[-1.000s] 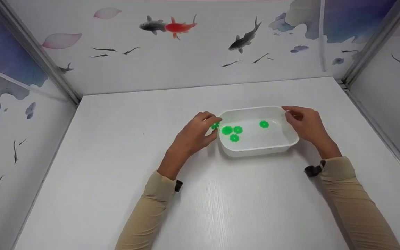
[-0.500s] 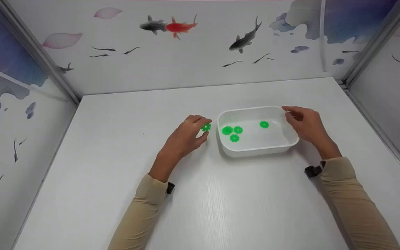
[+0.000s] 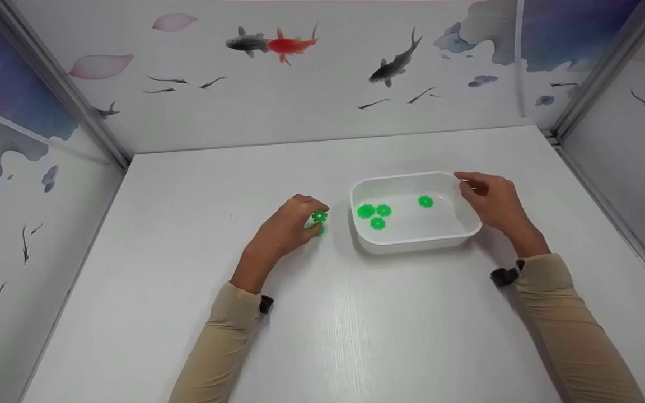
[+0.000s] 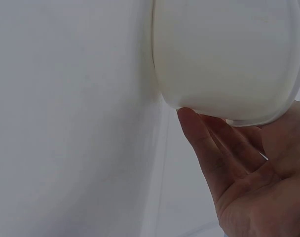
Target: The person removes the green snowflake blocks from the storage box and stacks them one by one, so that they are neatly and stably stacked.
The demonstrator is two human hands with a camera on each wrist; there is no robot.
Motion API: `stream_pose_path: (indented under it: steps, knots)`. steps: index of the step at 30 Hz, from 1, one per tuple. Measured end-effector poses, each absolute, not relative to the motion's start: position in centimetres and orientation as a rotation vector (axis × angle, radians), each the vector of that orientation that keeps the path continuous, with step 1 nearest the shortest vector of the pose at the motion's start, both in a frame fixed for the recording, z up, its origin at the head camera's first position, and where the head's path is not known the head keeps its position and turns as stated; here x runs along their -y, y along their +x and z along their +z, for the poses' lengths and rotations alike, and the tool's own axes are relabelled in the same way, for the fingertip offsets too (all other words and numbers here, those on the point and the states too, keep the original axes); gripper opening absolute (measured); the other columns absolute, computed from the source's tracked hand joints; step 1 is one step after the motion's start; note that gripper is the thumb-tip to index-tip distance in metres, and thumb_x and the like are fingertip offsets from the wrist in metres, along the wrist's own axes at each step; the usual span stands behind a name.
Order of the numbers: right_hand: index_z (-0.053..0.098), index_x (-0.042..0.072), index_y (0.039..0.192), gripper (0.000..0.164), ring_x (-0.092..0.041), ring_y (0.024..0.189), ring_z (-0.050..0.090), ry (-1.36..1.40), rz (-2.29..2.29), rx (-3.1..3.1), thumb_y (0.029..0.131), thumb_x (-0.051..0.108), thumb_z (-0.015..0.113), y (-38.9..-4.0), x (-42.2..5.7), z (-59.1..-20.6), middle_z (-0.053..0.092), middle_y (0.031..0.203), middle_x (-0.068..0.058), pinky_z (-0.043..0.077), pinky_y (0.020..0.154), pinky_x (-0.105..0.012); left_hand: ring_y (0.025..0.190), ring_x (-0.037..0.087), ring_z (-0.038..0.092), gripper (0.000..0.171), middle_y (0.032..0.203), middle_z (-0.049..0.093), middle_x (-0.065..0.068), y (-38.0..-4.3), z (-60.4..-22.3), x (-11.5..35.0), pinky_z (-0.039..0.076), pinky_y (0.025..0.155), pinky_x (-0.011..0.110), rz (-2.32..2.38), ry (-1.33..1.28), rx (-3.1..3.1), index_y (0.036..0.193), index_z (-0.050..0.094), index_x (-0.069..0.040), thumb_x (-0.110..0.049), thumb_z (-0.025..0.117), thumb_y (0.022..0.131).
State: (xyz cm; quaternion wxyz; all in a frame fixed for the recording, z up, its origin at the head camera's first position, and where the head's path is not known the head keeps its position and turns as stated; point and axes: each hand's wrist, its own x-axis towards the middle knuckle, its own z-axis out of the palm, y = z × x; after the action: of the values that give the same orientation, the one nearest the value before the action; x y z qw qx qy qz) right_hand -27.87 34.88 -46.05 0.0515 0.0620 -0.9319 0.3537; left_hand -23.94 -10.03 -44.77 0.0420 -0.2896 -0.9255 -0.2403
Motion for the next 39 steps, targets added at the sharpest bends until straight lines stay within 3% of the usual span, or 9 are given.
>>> stream_pose_path:
  steps: [5,8,16,25,31,39]
  knots:
    - [0.064,0.016,0.152,0.045,-0.036,0.123,0.070,0.185,1.057,2.842,0.112,0.035,0.058,-28.0,-35.0,-46.3,0.071,0.141,-0.021,0.053,0.093,-0.023,0.132,0.032,0.068,0.034,0.133,0.077,0.013,-24.2,-45.1,10.3,0.057,0.113,0.042,-0.800,-0.886,2.921,0.130,0.076,-0.003,-0.001,0.079,0.096]
    - [0.065,0.016,0.152,0.044,-0.036,0.123,0.071,0.186,1.056,2.836,0.112,0.035,0.058,-27.9,-35.0,-46.4,0.072,0.139,-0.020,0.052,0.093,-0.022,0.135,0.031,0.066,0.034,0.136,0.076,0.012,-24.3,-45.3,10.4,0.055,0.116,0.043,-0.805,-0.870,2.985,0.131,0.077,-0.004,0.000,0.079,0.097]
    - [0.067,0.016,0.150,0.042,-0.038,0.120,0.073,0.206,1.092,2.811,0.112,0.033,0.060,-27.9,-35.0,-46.3,0.074,0.136,-0.022,0.043,0.082,-0.004,0.135,0.029,0.066,0.035,0.136,0.076,0.010,-24.5,-45.8,10.6,0.054,0.117,0.042,-0.799,-0.859,3.077,0.131,0.078,-0.006,0.002,0.076,0.097]
    - [0.065,0.017,0.152,0.044,-0.035,0.122,0.071,0.170,1.093,2.838,0.112,0.034,0.058,-27.9,-34.9,-46.3,0.072,0.139,-0.020,0.045,0.086,-0.008,0.136,0.029,0.065,0.035,0.136,0.076,0.010,-24.6,-46.0,10.8,0.053,0.118,0.043,-0.797,-0.884,3.088,0.130,0.078,-0.006,0.006,0.072,0.098]
    - [0.064,0.015,0.152,0.044,-0.035,0.123,0.071,0.180,1.085,2.834,0.112,0.032,0.058,-28.0,-35.0,-46.3,0.072,0.140,-0.020,0.042,0.083,-0.001,0.136,0.029,0.065,0.035,0.136,0.076,0.009,-24.6,-46.1,10.8,0.052,0.119,0.043,-0.789,-0.882,3.091,0.130,0.079,-0.007,0.007,0.070,0.099]
    - [0.066,0.016,0.151,0.043,-0.037,0.121,0.072,0.183,1.103,2.819,0.112,0.033,0.058,-27.8,-34.9,-46.2,0.073,0.137,-0.022,0.043,0.082,-0.002,0.132,0.028,0.067,0.035,0.133,0.078,0.008,-24.6,-46.2,10.8,0.054,0.116,0.044,-0.795,-0.903,3.071,0.128,0.080,-0.008,0.009,0.068,0.099]
